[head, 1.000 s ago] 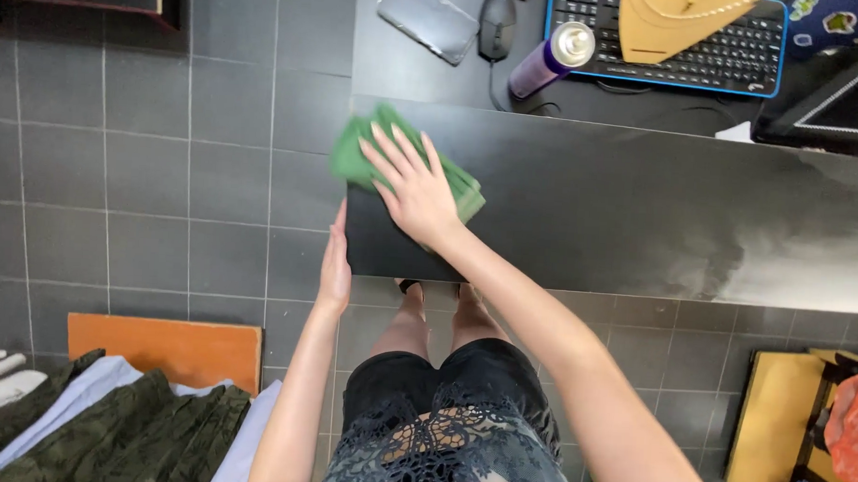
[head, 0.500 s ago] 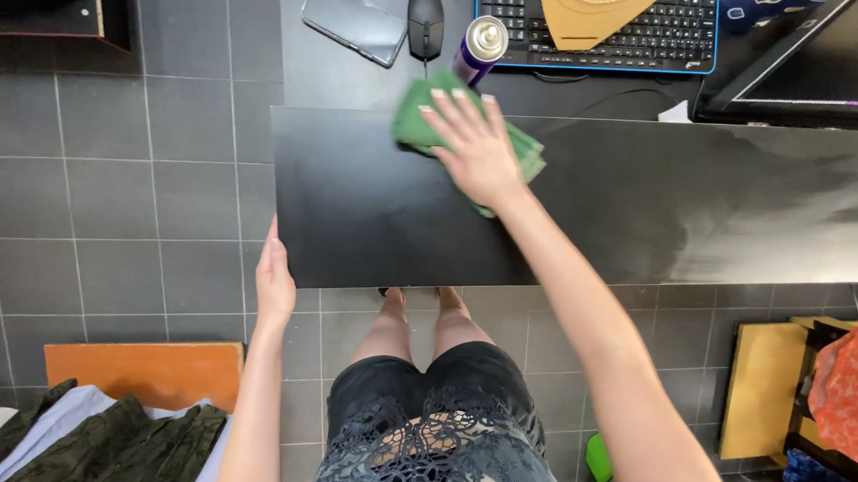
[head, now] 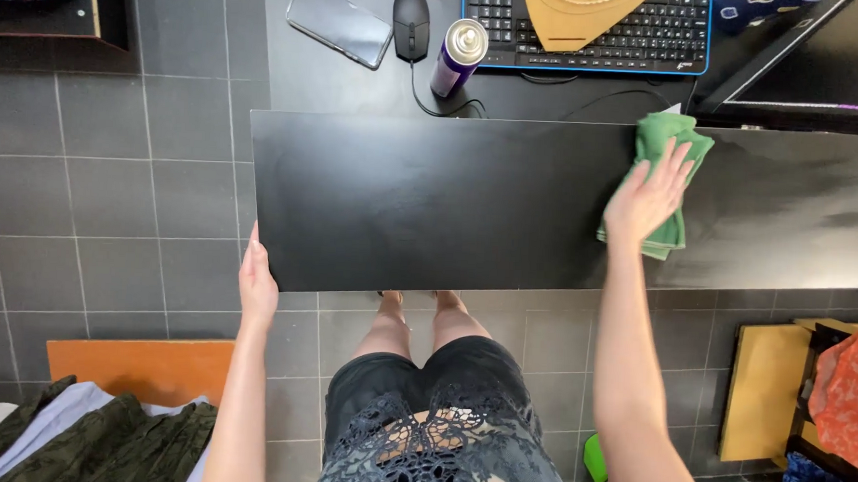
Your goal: The person clears a desk by moving a water bottle and a cardboard jewelry display aside, then sprays a cleaning agent and wipes the black desk surface with a green cloth. The person folds the cloth and continues wiping the desk until the surface appears clean.
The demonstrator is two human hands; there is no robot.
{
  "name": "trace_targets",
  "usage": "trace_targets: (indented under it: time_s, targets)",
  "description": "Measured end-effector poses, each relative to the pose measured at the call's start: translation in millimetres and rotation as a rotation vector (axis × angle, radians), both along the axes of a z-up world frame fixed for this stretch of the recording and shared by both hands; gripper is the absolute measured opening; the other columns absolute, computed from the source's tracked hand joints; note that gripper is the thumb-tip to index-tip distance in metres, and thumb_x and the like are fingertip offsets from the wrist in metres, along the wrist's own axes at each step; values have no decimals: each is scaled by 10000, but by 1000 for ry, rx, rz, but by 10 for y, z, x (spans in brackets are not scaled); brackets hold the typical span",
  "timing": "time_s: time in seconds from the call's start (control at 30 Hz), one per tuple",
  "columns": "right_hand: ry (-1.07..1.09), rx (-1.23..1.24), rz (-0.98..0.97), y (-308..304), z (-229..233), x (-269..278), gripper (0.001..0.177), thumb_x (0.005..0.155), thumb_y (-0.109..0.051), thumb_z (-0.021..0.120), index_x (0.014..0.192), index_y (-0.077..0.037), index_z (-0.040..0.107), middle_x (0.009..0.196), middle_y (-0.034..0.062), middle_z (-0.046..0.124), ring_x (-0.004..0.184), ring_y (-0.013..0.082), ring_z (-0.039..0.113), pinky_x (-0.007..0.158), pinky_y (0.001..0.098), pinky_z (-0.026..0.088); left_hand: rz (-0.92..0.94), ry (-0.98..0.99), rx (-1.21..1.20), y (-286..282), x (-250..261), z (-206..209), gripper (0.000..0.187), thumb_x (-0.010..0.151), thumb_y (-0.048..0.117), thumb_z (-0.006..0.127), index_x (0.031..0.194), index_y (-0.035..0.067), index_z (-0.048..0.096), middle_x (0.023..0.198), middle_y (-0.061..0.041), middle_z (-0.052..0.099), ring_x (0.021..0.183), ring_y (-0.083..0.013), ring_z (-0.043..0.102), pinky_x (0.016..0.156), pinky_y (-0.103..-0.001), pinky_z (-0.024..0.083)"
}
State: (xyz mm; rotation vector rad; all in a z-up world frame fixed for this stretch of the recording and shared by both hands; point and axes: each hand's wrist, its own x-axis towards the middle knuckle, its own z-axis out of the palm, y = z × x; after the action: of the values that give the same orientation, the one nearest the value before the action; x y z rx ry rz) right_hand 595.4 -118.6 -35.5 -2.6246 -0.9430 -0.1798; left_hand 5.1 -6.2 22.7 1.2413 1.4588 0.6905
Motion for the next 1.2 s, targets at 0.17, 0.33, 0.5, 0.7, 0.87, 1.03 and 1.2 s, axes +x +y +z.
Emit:
trace_targets:
  time_s: [0.17, 0.33, 0.5, 0.7, 0.87, 1.03, 1.2]
  targets:
    - [-165, 75, 160, 433, -65, -845, 550, 1100, -259, 609, 1626, -194, 463, 1652, 134, 386, 1452, 460, 421, 1160, 569, 363, -2, 10, -3, 18, -7, 1, 550, 1176, 340, 237, 1610, 34, 382, 1635, -212, 390, 1532, -332, 320, 1279, -511, 234]
    - [-110, 135, 352, 1152, 217, -2196, 579, 1030, -214, 690, 1582, -153, 523, 1640, 161, 412, 1463, 452, 406, 1159, 569, 308, 12, -35, 10, 32, 51, 147, 530, 1175, 335, 271, 1592, 44, 422, 1616, -204, 427, 1517, -321, 353, 1274, -502, 252]
    - [-171, 128, 746, 1879, 419, -3412, 674, 905, -267, 788, 1527, -161, 550, 1571, 163, 501, 1375, 412, 522, 1149, 547, 371, -37, -58, 40, 51, 14, 107, 522, 1171, 300, 288, 1578, 5, 428, 1604, -236, 430, 1511, -345, 362, 1264, -509, 261]
    - [-66, 35, 1336, 2384, 293, -4231, 547, 1083, -484, 508, 1607, -363, 408, 1699, -28, 315, 1579, 264, 269, 1306, 513, 200, -56, -56, 64, 71, 12, 95, 539, 1177, 316, 243, 1595, 12, 397, 1603, -248, 426, 1509, -372, 360, 1257, -530, 264]
    - [-24, 3, 1473, 2355, 377, -3771, 523, 1108, -399, 530, 1614, -340, 415, 1709, -74, 308, 1588, 205, 240, 1315, 447, 175, -48, -68, 80, 42, -14, 6, 521, 1176, 299, 260, 1603, 41, 407, 1619, -212, 427, 1514, -342, 360, 1258, -512, 265]
    - [-83, 61, 1464, 2086, 392, -2722, 576, 1026, -339, 699, 1571, -300, 517, 1661, -27, 426, 1532, 260, 367, 1256, 483, 290, -48, -48, 92, 26, 36, 118, 503, 1177, 268, 269, 1601, 32, 400, 1614, -218, 427, 1513, -353, 353, 1257, -510, 268]
    - [-178, -93, 1335, 1503, 477, -1509, 618, 988, -308, 701, 1579, -253, 527, 1674, -10, 443, 1534, 288, 384, 1242, 500, 290, -25, -85, -32, 38, 30, 118, 532, 1167, 349, 248, 1623, 116, 394, 1646, -131, 417, 1534, -275, 344, 1277, -468, 241]
